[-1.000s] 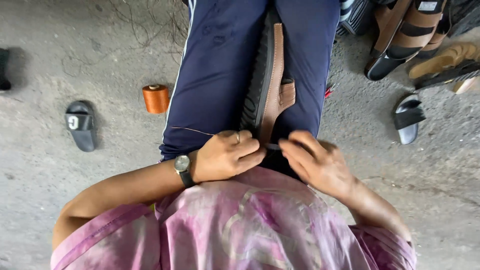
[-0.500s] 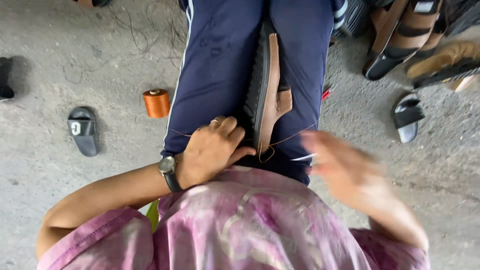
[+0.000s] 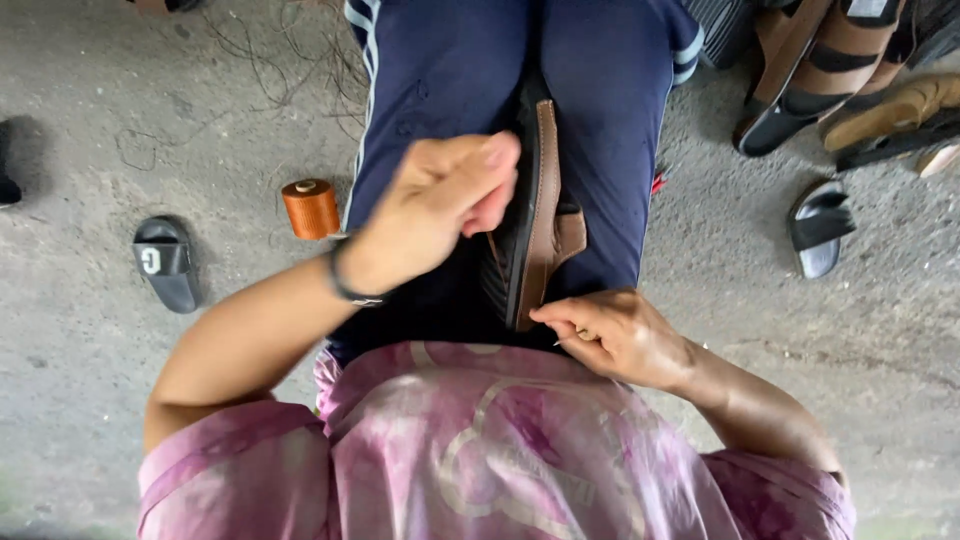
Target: Hand-stitching the leather upper of a sandal to its sole using a needle and thread.
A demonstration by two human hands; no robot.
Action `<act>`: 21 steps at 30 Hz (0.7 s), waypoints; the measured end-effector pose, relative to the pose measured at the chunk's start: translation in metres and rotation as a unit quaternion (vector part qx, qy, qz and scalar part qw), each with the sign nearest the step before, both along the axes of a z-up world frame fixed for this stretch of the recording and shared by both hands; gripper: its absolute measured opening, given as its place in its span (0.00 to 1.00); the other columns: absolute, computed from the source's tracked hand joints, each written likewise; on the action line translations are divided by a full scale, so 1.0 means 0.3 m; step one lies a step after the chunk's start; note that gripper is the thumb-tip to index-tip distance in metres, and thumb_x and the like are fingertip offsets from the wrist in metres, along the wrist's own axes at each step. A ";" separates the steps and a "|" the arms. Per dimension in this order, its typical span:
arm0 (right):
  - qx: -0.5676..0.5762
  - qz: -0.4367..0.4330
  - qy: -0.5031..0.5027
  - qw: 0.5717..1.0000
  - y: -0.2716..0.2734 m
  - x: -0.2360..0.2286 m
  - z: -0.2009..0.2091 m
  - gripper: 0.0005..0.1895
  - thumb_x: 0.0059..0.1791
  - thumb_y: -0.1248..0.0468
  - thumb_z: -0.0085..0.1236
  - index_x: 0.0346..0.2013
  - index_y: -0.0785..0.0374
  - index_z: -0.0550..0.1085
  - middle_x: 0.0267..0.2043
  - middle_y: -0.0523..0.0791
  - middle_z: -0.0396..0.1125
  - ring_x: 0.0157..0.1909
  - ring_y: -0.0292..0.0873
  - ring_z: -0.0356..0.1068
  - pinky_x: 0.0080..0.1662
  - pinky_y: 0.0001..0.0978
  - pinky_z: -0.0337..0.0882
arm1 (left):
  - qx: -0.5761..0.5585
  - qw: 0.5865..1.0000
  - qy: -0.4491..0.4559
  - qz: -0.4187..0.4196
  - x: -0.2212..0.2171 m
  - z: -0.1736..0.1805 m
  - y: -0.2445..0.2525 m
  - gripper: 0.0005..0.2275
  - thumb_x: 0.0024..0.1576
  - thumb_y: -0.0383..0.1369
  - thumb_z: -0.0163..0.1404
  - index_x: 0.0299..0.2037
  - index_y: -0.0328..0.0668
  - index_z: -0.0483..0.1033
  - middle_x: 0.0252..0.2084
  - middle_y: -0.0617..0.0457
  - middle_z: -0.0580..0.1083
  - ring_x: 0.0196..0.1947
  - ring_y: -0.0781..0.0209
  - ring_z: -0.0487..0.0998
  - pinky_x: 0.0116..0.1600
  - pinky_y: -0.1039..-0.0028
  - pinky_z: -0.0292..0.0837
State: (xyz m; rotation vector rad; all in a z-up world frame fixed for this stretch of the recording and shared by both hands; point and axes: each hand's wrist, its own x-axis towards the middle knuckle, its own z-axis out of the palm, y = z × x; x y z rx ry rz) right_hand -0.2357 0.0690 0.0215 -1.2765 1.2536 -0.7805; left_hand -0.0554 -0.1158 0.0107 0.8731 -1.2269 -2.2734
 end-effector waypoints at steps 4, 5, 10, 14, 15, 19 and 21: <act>-0.140 0.039 0.229 0.963 0.046 -0.005 0.032 0.12 0.53 0.65 0.50 0.49 0.58 0.78 0.27 0.42 0.67 0.23 0.45 0.70 0.27 0.34 0.72 | -0.511 0.846 -0.148 -0.024 0.138 0.046 -0.053 0.13 0.69 0.31 0.40 0.35 0.33 0.72 0.37 0.42 0.68 0.39 0.39 0.73 0.48 0.56 0.70; -0.201 0.049 0.326 0.922 0.076 -0.005 0.035 0.17 0.55 0.64 0.46 0.56 0.55 0.77 0.38 0.44 0.68 0.26 0.44 0.70 0.29 0.36 0.73 | -0.699 0.668 -0.255 -0.006 0.176 0.060 -0.053 0.10 0.70 0.30 0.39 0.43 0.30 0.71 0.52 0.36 0.65 0.52 0.31 0.70 0.58 0.47 0.69; -0.239 0.095 0.383 0.887 0.101 -0.010 0.044 0.21 0.53 0.64 0.45 0.60 0.50 0.74 0.39 0.40 0.66 0.28 0.37 0.71 0.29 0.29 0.73 | -0.526 0.815 -0.223 -0.096 0.161 0.053 0.265 0.28 0.51 0.40 0.64 0.58 0.36 0.69 0.51 0.38 0.70 0.53 0.35 0.75 0.56 0.51 0.73; -0.260 0.120 0.461 0.840 0.111 -0.001 0.050 0.22 0.52 0.64 0.45 0.61 0.49 0.73 0.38 0.41 0.63 0.26 0.37 0.67 0.28 0.27 0.71 | -0.446 0.863 -0.203 -0.119 0.166 0.009 0.346 0.32 0.46 0.41 0.66 0.58 0.35 0.68 0.51 0.41 0.70 0.49 0.39 0.79 0.51 0.58 0.79; -0.259 0.120 0.462 0.840 0.112 0.005 0.063 0.22 0.52 0.64 0.45 0.61 0.49 0.73 0.38 0.41 0.63 0.26 0.37 0.67 0.28 0.27 0.71 | -0.446 0.864 -0.202 -0.119 0.162 0.001 0.349 0.32 0.46 0.41 0.66 0.58 0.35 0.68 0.51 0.41 0.70 0.49 0.39 0.79 0.51 0.58 0.79; -0.258 0.125 0.491 0.823 0.132 0.037 0.009 0.23 0.49 0.66 0.42 0.59 0.52 0.73 0.37 0.43 0.62 0.26 0.41 0.66 0.27 0.32 0.71 | -0.456 0.868 -0.182 -0.076 0.155 -0.062 0.354 0.33 0.42 0.43 0.68 0.56 0.38 0.71 0.49 0.46 0.72 0.48 0.45 0.80 0.50 0.63 0.79; -0.254 0.123 0.474 0.834 0.172 0.071 -0.076 0.22 0.49 0.66 0.41 0.56 0.55 0.73 0.37 0.45 0.62 0.27 0.43 0.68 0.27 0.36 0.71 | -0.458 0.869 -0.177 -0.053 0.158 -0.083 0.367 0.33 0.40 0.44 0.69 0.55 0.39 0.73 0.49 0.48 0.73 0.48 0.48 0.80 0.51 0.65 0.79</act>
